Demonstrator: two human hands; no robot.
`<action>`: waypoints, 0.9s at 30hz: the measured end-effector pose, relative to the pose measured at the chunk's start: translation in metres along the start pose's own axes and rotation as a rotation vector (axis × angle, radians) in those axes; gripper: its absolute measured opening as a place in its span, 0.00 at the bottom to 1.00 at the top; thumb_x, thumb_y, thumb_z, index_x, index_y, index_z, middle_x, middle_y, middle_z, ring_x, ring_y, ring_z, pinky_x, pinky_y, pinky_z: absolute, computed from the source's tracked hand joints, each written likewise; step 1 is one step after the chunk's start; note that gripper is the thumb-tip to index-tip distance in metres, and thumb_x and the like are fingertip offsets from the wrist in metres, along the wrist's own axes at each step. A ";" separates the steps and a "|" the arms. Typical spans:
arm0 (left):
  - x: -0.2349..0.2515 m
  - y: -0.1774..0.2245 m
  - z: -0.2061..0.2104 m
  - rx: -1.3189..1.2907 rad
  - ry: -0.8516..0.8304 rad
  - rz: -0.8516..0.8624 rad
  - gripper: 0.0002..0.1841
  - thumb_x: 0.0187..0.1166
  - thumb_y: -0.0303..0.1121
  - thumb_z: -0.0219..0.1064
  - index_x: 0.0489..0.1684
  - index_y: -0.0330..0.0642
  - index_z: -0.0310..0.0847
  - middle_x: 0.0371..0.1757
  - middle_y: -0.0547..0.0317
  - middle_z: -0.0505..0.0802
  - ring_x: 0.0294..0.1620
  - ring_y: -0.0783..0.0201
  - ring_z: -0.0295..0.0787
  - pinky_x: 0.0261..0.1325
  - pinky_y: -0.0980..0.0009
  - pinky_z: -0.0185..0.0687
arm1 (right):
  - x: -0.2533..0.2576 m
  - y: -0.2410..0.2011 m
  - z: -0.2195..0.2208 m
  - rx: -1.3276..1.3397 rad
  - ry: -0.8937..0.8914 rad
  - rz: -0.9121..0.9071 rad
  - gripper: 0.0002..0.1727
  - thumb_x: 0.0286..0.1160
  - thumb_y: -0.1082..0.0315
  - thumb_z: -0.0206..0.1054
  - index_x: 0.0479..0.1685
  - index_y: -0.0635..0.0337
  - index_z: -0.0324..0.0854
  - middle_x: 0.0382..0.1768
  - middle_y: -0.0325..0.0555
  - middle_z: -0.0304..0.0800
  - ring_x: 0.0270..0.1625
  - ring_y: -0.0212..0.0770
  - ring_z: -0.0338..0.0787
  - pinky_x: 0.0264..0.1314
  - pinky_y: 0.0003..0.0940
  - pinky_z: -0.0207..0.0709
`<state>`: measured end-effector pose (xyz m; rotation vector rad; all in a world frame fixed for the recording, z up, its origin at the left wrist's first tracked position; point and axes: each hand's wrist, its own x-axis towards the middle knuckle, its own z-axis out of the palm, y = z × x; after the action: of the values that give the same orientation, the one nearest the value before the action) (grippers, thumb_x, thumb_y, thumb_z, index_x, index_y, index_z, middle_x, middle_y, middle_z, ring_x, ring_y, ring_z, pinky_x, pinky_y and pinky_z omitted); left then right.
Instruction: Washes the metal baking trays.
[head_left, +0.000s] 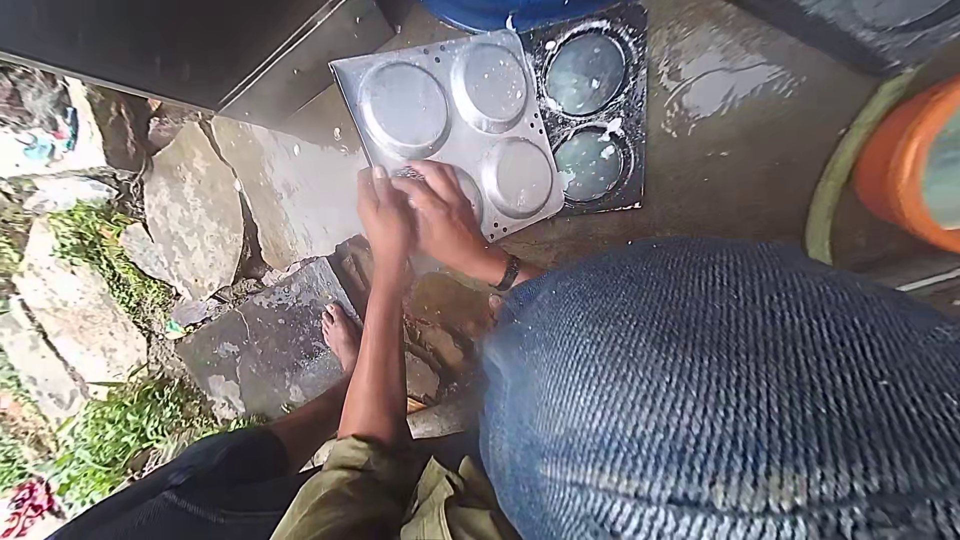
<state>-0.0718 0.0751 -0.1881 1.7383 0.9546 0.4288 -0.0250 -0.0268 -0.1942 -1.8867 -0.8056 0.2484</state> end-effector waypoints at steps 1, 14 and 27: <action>0.002 0.000 0.001 -0.025 0.005 0.020 0.22 0.97 0.43 0.37 0.51 0.39 0.77 0.36 0.62 0.84 0.40 0.73 0.84 0.51 0.70 0.83 | 0.010 -0.002 0.006 0.018 0.011 -0.056 0.15 0.79 0.75 0.62 0.58 0.59 0.91 0.66 0.54 0.87 0.73 0.52 0.83 0.77 0.43 0.77; 0.005 0.001 -0.001 0.076 0.060 0.021 0.19 0.96 0.41 0.43 0.49 0.40 0.79 0.35 0.63 0.83 0.38 0.76 0.82 0.50 0.73 0.79 | 0.030 0.044 -0.011 -0.073 0.101 -0.007 0.20 0.76 0.77 0.57 0.48 0.49 0.95 0.64 0.49 0.87 0.70 0.52 0.78 0.75 0.47 0.71; -0.002 0.026 -0.002 0.205 0.125 -0.089 0.19 0.95 0.31 0.41 0.49 0.26 0.77 0.40 0.47 0.87 0.44 0.65 0.88 0.52 0.70 0.84 | 0.012 0.050 -0.006 0.068 -0.063 -0.216 0.16 0.82 0.74 0.60 0.58 0.53 0.92 0.66 0.43 0.91 0.77 0.46 0.82 0.84 0.46 0.72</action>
<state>-0.0648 0.0716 -0.1632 1.8614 1.1956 0.3961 0.0082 -0.0364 -0.2330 -1.7193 -1.0230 0.1981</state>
